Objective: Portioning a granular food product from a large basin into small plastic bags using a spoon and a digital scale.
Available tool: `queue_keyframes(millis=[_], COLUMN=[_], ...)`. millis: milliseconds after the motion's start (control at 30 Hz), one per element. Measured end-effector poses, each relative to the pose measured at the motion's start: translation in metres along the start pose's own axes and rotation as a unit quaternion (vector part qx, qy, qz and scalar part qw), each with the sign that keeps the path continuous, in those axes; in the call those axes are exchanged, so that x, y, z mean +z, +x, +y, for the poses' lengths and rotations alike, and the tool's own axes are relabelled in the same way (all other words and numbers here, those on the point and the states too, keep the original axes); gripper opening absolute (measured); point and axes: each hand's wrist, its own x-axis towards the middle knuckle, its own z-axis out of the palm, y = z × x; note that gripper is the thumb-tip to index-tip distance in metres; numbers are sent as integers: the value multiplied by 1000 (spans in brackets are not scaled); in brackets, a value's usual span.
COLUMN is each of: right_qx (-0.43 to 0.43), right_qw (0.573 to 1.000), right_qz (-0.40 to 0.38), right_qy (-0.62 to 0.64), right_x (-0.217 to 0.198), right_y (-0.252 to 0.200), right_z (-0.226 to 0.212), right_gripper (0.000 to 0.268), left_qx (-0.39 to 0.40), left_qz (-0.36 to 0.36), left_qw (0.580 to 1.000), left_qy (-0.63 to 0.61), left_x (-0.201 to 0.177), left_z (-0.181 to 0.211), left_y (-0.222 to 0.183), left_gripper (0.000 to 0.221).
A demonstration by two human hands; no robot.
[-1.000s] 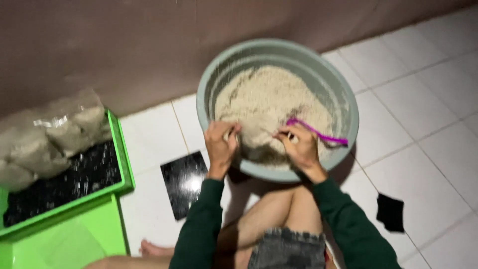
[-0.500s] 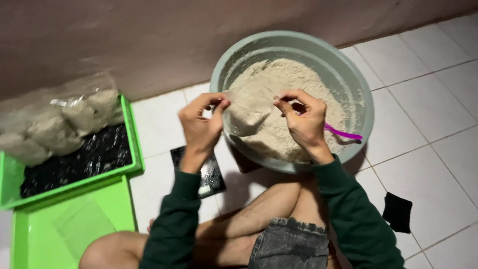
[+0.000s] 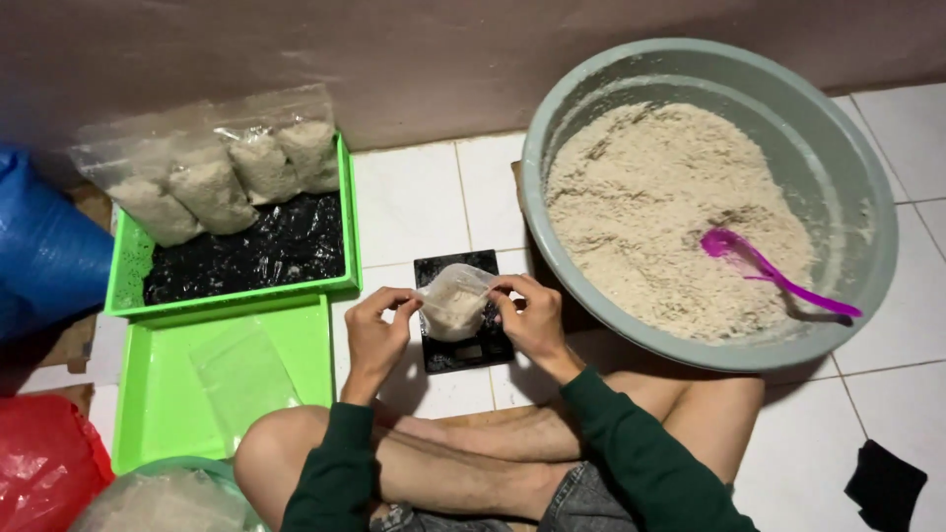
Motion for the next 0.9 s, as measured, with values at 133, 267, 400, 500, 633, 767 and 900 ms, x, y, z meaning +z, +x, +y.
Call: queue_keyframes(millis=[133, 267, 400, 500, 633, 767, 900], right_qx=[-11, -54, -124, -108, -97, -42, 26], right_qw=[1000, 998, 991, 994, 995, 996, 993], right_qz=[-3, -3, 2, 10, -4, -75, -113], right_qy=[-17, -21, -42, -30, -15, -6, 27], right_x=[5, 0, -4, -5, -9, -18, -14], right_y=[-7, 2, 4, 2, 5, 2, -4], right_z=[28, 44, 56, 55, 67, 77, 75], right_gripper=[17, 16, 12, 9, 8, 4, 27], left_qx=[-26, -18, -19, -6, -38, -79, -106], left_qz=[10, 22, 17, 10, -10, -74, -131], left_qw=[999, 1000, 999, 1000, 998, 988, 974], left_qy=[-17, -9, -20, -12, -59, -109, -152], left_x=[13, 18, 30, 34, 29, 28, 20], left_z=[-17, -9, -23, -27, -13, -19, -4], left_y=[-16, -9, -8, -6, 4, 4, 15], left_gripper=[16, 18, 19, 18, 16, 10, 17])
